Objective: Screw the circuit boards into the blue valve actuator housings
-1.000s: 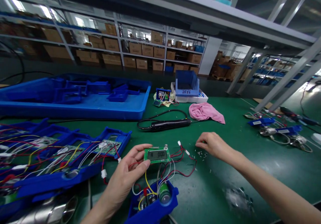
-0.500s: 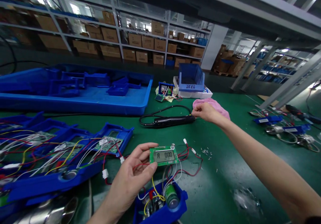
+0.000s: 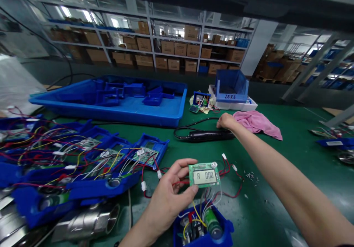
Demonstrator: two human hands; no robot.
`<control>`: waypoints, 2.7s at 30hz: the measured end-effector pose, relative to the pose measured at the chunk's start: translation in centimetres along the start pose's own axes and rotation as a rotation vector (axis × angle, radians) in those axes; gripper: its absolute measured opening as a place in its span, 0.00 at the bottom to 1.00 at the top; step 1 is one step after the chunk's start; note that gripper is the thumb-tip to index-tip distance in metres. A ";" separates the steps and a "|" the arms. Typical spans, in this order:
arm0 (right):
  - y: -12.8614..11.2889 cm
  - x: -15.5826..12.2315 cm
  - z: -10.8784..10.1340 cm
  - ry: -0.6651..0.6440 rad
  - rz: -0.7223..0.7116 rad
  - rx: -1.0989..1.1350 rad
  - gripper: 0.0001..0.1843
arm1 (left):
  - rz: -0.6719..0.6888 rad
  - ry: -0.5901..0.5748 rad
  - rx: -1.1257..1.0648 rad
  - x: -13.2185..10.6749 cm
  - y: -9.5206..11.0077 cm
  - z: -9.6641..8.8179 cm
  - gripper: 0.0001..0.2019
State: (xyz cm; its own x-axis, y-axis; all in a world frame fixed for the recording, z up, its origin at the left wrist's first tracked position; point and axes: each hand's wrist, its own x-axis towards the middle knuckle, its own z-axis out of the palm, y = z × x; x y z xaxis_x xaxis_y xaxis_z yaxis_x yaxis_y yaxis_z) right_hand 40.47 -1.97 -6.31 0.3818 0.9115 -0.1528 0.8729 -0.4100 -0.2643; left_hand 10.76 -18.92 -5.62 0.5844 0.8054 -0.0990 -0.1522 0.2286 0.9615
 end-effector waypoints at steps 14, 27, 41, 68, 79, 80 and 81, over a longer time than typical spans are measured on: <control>-0.7 -5.1 -1.8 0.145 -0.110 -0.097 0.14 | 0.060 -0.054 0.038 0.0 0.2 -0.3 0.22; 11.3 -23.0 3.0 0.187 -0.043 -0.133 0.11 | 0.121 -0.108 0.059 -0.1 -0.1 -0.2 0.23; 0.9 -24.1 1.3 0.830 -0.840 0.299 0.09 | 0.035 0.065 0.019 0.8 -1.2 -1.0 0.27; 2.0 -23.5 5.9 0.287 -0.946 0.210 0.30 | -0.342 0.113 -0.298 1.7 -2.7 -1.9 0.18; 1.2 -22.4 7.9 0.720 -0.982 -0.041 0.22 | -0.315 0.134 -0.134 1.5 -3.1 -1.7 0.23; 1.2 -22.4 7.9 0.759 -0.986 -0.058 0.21 | -0.303 0.136 -0.110 1.4 -3.1 -1.6 0.24; 1.3 -22.3 8.0 0.791 -0.992 -0.072 0.21 | -0.289 0.138 -0.084 1.4 -3.1 -1.4 0.24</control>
State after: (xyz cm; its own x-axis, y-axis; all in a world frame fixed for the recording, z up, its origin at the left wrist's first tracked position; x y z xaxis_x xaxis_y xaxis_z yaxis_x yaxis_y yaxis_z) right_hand 30.64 -23.07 -10.82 -0.3884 0.6057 0.6945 0.8917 0.4371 0.1175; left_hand 10.94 -17.76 -9.11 0.5008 0.7655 -0.4041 -0.0643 0.4984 0.8645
